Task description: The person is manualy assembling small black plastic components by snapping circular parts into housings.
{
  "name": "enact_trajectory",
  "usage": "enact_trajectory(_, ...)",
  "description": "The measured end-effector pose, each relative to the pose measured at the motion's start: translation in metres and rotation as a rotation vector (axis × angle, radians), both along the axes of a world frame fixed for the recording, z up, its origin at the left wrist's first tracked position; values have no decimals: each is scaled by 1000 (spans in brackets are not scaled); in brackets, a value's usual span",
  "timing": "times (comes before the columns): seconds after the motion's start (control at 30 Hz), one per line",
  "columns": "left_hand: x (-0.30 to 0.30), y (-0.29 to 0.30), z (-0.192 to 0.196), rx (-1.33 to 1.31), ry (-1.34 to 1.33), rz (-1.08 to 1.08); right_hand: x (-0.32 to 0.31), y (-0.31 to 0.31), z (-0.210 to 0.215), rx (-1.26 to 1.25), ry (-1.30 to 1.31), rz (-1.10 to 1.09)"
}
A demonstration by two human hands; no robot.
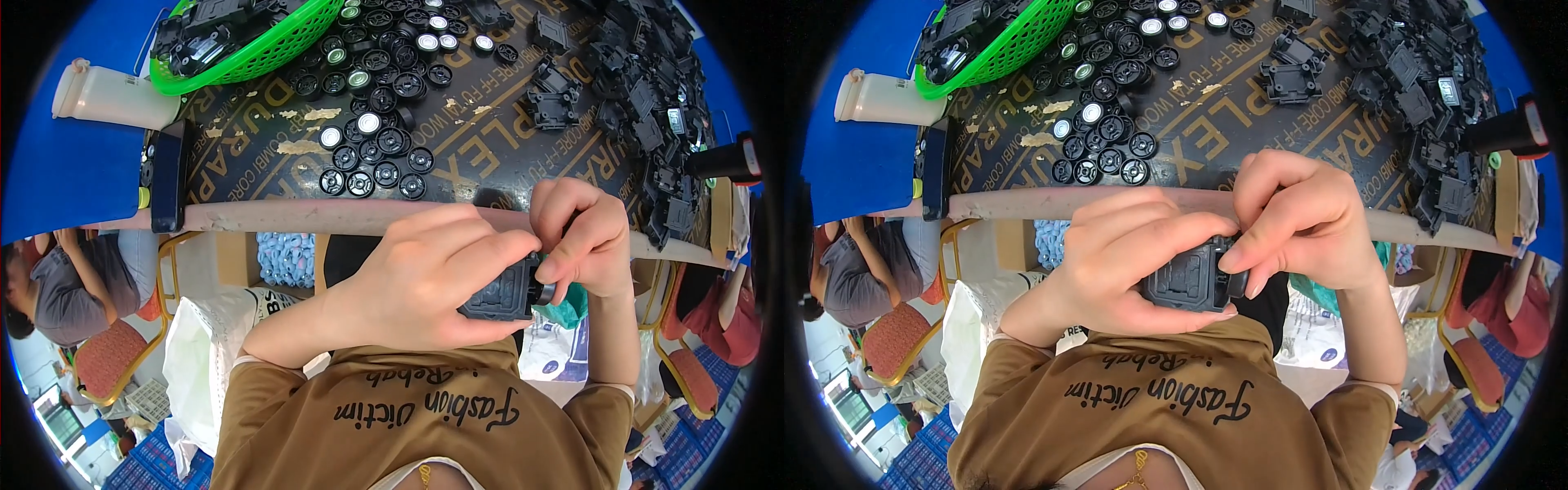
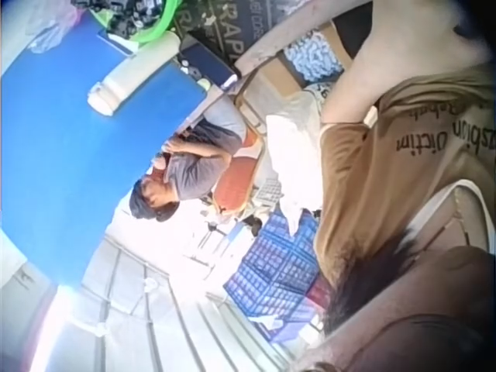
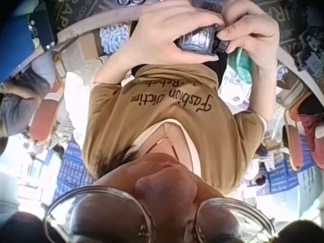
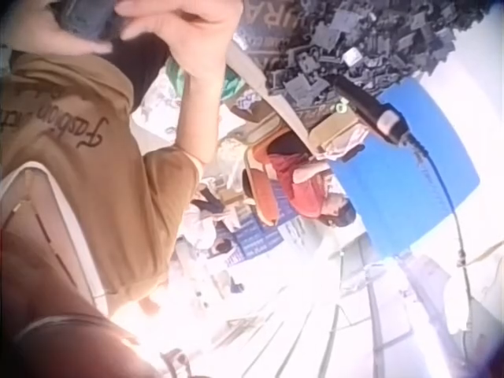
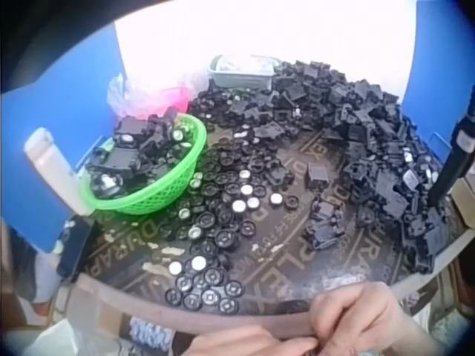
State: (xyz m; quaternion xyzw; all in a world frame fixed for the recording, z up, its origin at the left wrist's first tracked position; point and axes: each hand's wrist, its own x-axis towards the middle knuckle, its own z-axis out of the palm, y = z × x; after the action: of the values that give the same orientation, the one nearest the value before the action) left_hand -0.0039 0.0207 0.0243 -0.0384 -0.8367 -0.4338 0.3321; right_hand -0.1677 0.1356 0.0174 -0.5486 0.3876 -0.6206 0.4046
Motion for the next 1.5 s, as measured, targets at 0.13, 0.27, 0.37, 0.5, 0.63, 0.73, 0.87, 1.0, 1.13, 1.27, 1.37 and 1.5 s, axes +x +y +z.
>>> enact_trajectory(0.13, 2, 0, 5, 44, -74, -66, -2, -3, -1, -60, 28, 48)
enact_trajectory(0.27, 0, 0, 4, 75, -84, -66, 5, -4, -6, -81, -133, 71)
enact_trajectory(0.37, -1, 1, 1, 60, -59, -43, 4, -2, -12, -37, -165, 55)
enact_trajectory(0.5, 6, 1, 11, -2, -203, -84, 16, 2, -8, 121, -243, -54)
enact_trajectory(0.63, 7, 6, 5, 62, -157, -40, 14, 9, -5, 143, -39, 13)
enact_trajectory(0.73, 5, 6, 5, 91, -128, -8, 20, 8, -1, 246, -103, -41)
enact_trajectory(0.87, 2, 0, 6, 4, -106, 2, 7, 3, 2, 210, 204, -13)
enact_trajectory(1.0, -4, -11, 10, -26, -151, -22, 10, -2, 2, 179, 176, -207)
enact_trajectory(1.13, -2, -10, 8, 940, -131, -228, 9, 1, -1, 188, 53, -413)
enact_trajectory(1.27, -18, -10, 0, 1456, -28, -306, 40, -1, 4, 84, -25, -686)
enact_trajectory(1.37, -25, -9, -5, 1798, 92, -427, 50, 2, 0, -38, 62, -683)
enact_trajectory(1.5, -27, -6, 0, 1940, 128, -356, 63, -4, 15, -71, 523, -821)
